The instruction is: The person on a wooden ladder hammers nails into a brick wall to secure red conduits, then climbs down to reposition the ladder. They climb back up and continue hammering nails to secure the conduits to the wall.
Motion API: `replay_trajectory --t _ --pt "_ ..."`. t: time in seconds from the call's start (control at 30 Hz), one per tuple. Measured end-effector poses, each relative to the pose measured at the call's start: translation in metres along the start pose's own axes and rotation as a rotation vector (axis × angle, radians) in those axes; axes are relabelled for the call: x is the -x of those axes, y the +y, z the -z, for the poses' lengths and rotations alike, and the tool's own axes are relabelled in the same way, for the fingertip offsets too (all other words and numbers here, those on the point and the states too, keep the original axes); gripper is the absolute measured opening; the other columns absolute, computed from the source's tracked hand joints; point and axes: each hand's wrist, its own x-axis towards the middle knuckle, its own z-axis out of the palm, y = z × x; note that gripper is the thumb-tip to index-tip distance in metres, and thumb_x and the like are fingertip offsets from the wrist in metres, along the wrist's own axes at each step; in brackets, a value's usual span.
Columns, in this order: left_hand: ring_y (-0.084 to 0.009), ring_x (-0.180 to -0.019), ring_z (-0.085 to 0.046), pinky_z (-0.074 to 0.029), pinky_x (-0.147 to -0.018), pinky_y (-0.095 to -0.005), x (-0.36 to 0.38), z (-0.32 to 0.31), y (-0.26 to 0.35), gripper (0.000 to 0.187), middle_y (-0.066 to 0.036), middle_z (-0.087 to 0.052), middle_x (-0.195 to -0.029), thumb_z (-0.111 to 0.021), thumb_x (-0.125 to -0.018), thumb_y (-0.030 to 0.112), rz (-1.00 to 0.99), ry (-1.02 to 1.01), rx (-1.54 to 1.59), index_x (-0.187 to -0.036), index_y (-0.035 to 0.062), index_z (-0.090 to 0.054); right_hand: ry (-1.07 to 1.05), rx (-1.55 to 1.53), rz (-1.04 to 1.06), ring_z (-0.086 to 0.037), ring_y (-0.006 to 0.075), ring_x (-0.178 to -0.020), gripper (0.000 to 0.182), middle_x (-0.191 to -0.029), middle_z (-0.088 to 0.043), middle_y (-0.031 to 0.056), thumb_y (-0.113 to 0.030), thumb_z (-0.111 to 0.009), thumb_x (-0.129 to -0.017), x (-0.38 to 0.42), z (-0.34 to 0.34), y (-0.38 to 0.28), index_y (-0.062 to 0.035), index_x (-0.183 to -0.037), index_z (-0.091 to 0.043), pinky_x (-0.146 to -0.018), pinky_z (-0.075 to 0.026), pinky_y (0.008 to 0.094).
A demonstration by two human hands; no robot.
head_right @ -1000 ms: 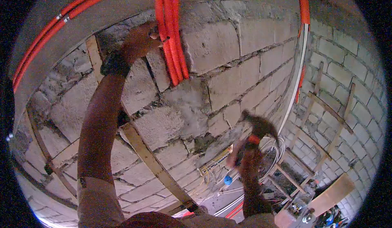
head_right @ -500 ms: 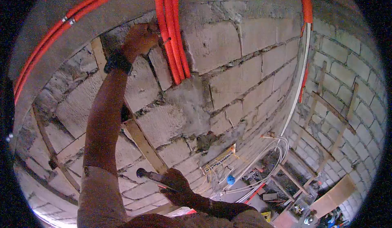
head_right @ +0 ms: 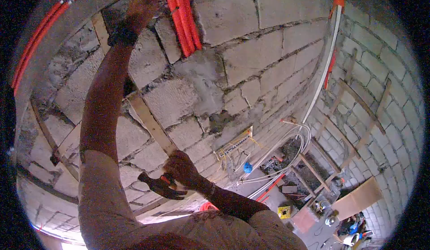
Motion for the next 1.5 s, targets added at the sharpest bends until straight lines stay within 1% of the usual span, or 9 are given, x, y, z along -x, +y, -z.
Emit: replay_trajectory --t 0.03,0.27,0.33,0.6,0.87,1.1,1.3,1.43,1.5 --pt "-0.0219 -0.057 -0.056 -0.049 -0.057 -0.0345 -0.008 -0.006 -0.023 0.036 -0.009 -0.059 -0.071 -0.047 -0.093 0.033 -0.387 0.131 -0.151 -0.102 -0.0014 -0.056 0.006 0.008 -0.002 -0.054 0.0309 -0.09 0.037 -0.086 -0.056 0.0076 -0.019 -0.07 -0.056 0.0 0.0 0.001 -0.0093 -0.089 -0.056 -0.091 -0.038 0.0506" --pt "-0.0249 -0.063 -0.059 -0.047 -0.058 -0.0377 0.004 0.11 0.079 0.032 -0.013 -0.064 -0.08 -0.037 -0.095 0.028 -0.196 -0.247 0.342 -0.099 0.0053 -0.06 -0.136 0.096 -0.04 -0.051 0.0322 -0.088 0.039 -0.083 -0.054 0.0101 -0.023 -0.07 -0.055 0.004 -0.007 0.004 -0.0097 -0.089 -0.056 -0.086 -0.039 0.0488" --pt "-0.0192 -0.053 -0.053 -0.047 -0.051 -0.0328 0.022 0.128 0.109 0.038 -0.009 -0.058 -0.068 -0.048 -0.092 0.034 0.111 0.167 0.258 -0.105 -0.0001 -0.058 -0.033 0.131 0.046 -0.052 0.0292 -0.084 0.031 -0.078 -0.053 0.0071 -0.024 -0.069 -0.056 0.001 -0.011 0.008 -0.0116 -0.083 -0.057 -0.084 -0.039 0.046" --pt "-0.0216 -0.08 -0.06 -0.044 -0.08 -0.0333 0.278 0.242 0.159 0.068 -0.015 -0.064 -0.088 -0.013 -0.098 0.047 0.544 -0.123 0.424 -0.104 -0.0047 -0.057 -0.099 0.14 -0.05 -0.053 0.0258 -0.078 0.018 -0.07 -0.053 0.0035 -0.022 -0.066 -0.061 -0.015 0.003 -0.013 -0.0145 -0.074 -0.057 -0.087 -0.035 0.0426" --pt "-0.025 -0.089 -0.062 -0.046 -0.073 -0.0372 0.581 0.217 0.202 0.063 -0.019 -0.066 -0.093 -0.03 -0.095 0.049 1.386 -0.036 0.316 -0.098 -0.0034 -0.064 -0.01 0.253 0.094 -0.051 0.03 -0.074 0.016 -0.066 -0.049 0.0062 -0.021 -0.065 -0.069 -0.024 0.0 -0.023 -0.0118 -0.078 -0.055 -0.084 -0.034 0.045" --pt "-0.0326 -0.053 -0.055 -0.043 -0.054 -0.0455 0.572 0.209 0.243 0.025 -0.013 -0.055 -0.057 -0.048 -0.091 0.026 0.615 -0.232 -0.655 -0.077 0.0085 -0.059 -0.194 0.374 0.084 -0.048 0.0315 -0.083 0.02 -0.078 -0.05 0.0085 -0.014 -0.066 -0.067 -0.014 -0.003 -0.014 -0.0124 -0.082 -0.055 -0.081 -0.035 0.0468" --pt "-0.031 -0.053 -0.056 -0.045 -0.054 -0.0437 0.566 0.213 0.244 0.022 -0.011 -0.056 -0.057 -0.052 -0.088 0.023 0.722 -0.297 -0.64 -0.071 0.009 -0.056 0.017 0.284 0.174 -0.053 0.028 -0.077 0.017 -0.083 -0.056 0.0093 -0.012 -0.062 -0.073 -0.024 0.005 -0.058 -0.0084 -0.089 -0.058 -0.071 -0.041 0.0434" --pt "-0.0319 -0.057 -0.058 -0.045 -0.057 -0.0449 0.561 0.208 0.244 0.026 -0.012 -0.058 -0.059 -0.052 -0.088 0.025 0.707 -0.247 -0.662 -0.068 0.0088 -0.056 0.103 -0.149 -0.203 -0.058 0.0339 -0.067 0.029 -0.078 -0.062 0.0136 -0.024 -0.059 -0.083 -0.003 0.0 -0.099 -0.0054 -0.105 -0.056 -0.059 -0.047 0.0421" --pt "-0.0322 -0.058 -0.058 -0.045 -0.058 -0.0454 0.57 0.206 0.243 0.027 -0.012 -0.058 -0.06 -0.052 -0.088 0.025 0.708 -0.241 -0.649 -0.067 0.0088 -0.056 -0.274 -0.143 -0.585 -0.057 0.0319 -0.057 0.032 -0.063 -0.059 0.0136 -0.032 -0.055 -0.087 0.031 -0.011 -0.088 -0.0045 -0.103 -0.056 -0.054 -0.045 0.0419"
